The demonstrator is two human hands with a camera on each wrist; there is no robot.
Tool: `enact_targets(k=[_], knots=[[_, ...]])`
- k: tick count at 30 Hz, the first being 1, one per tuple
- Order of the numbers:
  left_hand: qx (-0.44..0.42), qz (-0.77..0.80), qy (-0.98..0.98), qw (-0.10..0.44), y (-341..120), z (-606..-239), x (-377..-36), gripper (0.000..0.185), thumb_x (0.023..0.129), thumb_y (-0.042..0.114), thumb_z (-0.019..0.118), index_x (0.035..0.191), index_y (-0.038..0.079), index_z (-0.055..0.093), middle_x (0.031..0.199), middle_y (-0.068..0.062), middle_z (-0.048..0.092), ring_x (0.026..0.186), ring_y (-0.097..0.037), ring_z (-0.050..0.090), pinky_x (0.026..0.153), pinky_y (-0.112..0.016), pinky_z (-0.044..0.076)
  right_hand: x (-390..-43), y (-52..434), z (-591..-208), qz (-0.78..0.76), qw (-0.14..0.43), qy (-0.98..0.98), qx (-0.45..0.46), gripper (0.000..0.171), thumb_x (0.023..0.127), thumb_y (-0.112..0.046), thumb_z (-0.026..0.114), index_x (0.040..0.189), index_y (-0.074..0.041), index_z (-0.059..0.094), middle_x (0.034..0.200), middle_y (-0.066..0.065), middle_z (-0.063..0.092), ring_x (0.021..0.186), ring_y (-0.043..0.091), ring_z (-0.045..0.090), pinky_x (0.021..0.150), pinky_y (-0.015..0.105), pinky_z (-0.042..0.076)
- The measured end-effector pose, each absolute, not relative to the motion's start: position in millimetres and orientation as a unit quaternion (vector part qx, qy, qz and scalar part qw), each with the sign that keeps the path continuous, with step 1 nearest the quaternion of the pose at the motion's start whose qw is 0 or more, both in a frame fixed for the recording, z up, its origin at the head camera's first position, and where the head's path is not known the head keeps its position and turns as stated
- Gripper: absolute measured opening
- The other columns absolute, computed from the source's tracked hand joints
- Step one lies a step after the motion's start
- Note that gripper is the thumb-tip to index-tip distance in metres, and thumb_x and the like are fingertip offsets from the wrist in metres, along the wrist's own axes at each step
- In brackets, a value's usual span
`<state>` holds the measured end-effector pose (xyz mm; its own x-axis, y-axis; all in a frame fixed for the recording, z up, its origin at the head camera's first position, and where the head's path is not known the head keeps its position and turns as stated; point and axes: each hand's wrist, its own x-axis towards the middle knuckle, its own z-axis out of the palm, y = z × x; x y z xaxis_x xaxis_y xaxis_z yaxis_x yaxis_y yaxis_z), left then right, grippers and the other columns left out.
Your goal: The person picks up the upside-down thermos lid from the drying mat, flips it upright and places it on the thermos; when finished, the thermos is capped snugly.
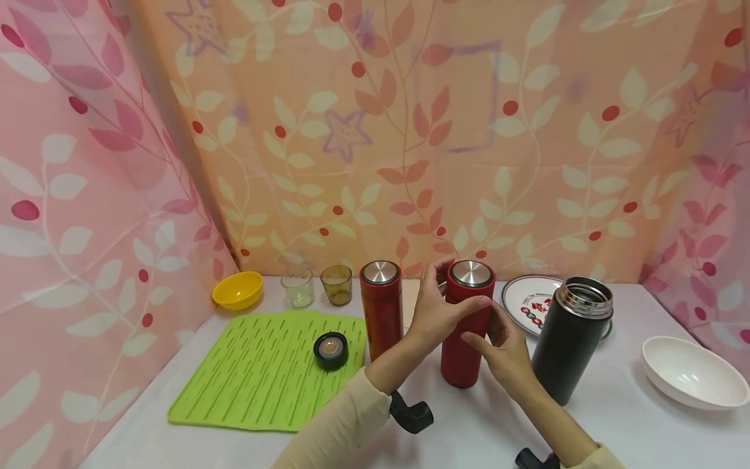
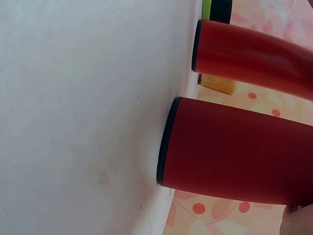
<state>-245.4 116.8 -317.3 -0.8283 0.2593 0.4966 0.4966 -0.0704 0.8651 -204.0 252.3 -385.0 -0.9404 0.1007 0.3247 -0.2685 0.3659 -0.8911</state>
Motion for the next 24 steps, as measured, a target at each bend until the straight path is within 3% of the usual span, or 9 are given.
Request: enact_targets(k=[4,10,12,14,17,19,21,24], knots=[[-0.267,-0.673,-0.682,0.106,118.3,-317.1,-245.8,0.067,0.069,0.022,0.081,0.120,0.017,0.039,0.115,0.009,0.047,0.102,0.003,0.048,0.084,-0.014,0.046,-204.3,252.1,-385.2,0.563,0.167,-0.808,0.057,0.073,0.088,-0.022,0.060,0.148,-0.015,0.018,0.141,0.017,0.039,0.105,-0.020,0.041,0.084,0.002,0.041],[-0.351,-0.629,-0.686,0.099,107.5,-315.3,-249.4,0.059,0.081,0.016,0.070,0.132,0.012,0.041,0.125,-0.004,0.049,0.111,-0.003,0.048,0.094,-0.017,0.043,-205.7,252.8,-385.5,0.566,0.182,-0.801,0.067,0.070,0.088,-0.018,0.061,0.146,-0.012,0.023,0.128,-0.014,0.047,0.104,-0.018,0.045,0.083,0.002,0.041],[-0.366,-0.624,-0.685,0.085,105.4,-314.7,-250.5,0.059,0.084,0.015,0.067,0.137,0.013,0.039,0.130,-0.005,0.048,0.117,-0.004,0.044,0.099,-0.020,0.040,-206.2,253.3,-385.7,0.566,0.182,-0.801,0.070,0.069,0.088,-0.017,0.061,0.146,-0.012,0.023,0.128,-0.012,0.047,0.104,-0.018,0.045,0.083,0.003,0.041],[-0.357,-0.623,-0.692,0.075,105.9,-314.5,-250.6,0.062,0.084,0.016,0.067,0.139,0.016,0.038,0.130,-0.004,0.046,0.118,-0.004,0.042,0.100,-0.021,0.040,-205.6,253.4,-385.8,0.565,0.179,-0.802,0.067,0.070,0.088,-0.018,0.061,0.146,-0.013,0.022,0.133,-0.002,0.047,0.105,-0.019,0.043,0.084,0.002,0.041],[-0.317,-0.623,-0.711,0.077,110.5,-314.9,-248.0,0.069,0.078,0.022,0.074,0.138,0.020,0.040,0.126,0.002,0.045,0.113,-0.002,0.042,0.097,-0.020,0.041,-204.5,254.0,-386.4,0.557,0.174,-0.810,0.059,0.071,0.088,-0.020,0.061,0.147,-0.014,0.020,0.139,0.014,0.042,0.105,-0.021,0.040,0.084,0.001,0.039],[-0.296,-0.624,-0.718,0.091,114.3,-315.5,-246.4,0.073,0.072,0.024,0.079,0.135,0.020,0.041,0.122,0.003,0.044,0.109,0.000,0.044,0.093,-0.017,0.043,-204.2,253.9,-386.6,0.553,0.172,-0.813,0.057,0.072,0.089,-0.021,0.061,0.147,-0.015,0.019,0.139,0.018,0.040,0.105,-0.022,0.040,0.084,0.001,0.038],[-0.289,-0.634,-0.710,0.104,116.7,-316.1,-245.4,0.073,0.070,0.023,0.081,0.131,0.018,0.040,0.121,0.003,0.045,0.107,-0.001,0.046,0.088,-0.015,0.045,-204.7,253.9,-386.7,0.553,0.173,-0.813,0.061,0.071,0.089,-0.021,0.060,0.147,-0.016,0.020,0.138,0.012,0.043,0.105,-0.021,0.041,0.084,0.001,0.038],[-0.297,-0.645,-0.695,0.117,116.4,-317.0,-246.0,0.070,0.070,0.019,0.081,0.125,0.015,0.039,0.119,0.000,0.051,0.105,-0.001,0.050,0.085,-0.014,0.047,-205.6,253.8,-386.7,0.559,0.176,-0.807,0.072,0.070,0.089,-0.018,0.060,0.147,-0.015,0.021,0.131,-0.008,0.048,0.105,-0.018,0.043,0.084,0.001,0.039]])
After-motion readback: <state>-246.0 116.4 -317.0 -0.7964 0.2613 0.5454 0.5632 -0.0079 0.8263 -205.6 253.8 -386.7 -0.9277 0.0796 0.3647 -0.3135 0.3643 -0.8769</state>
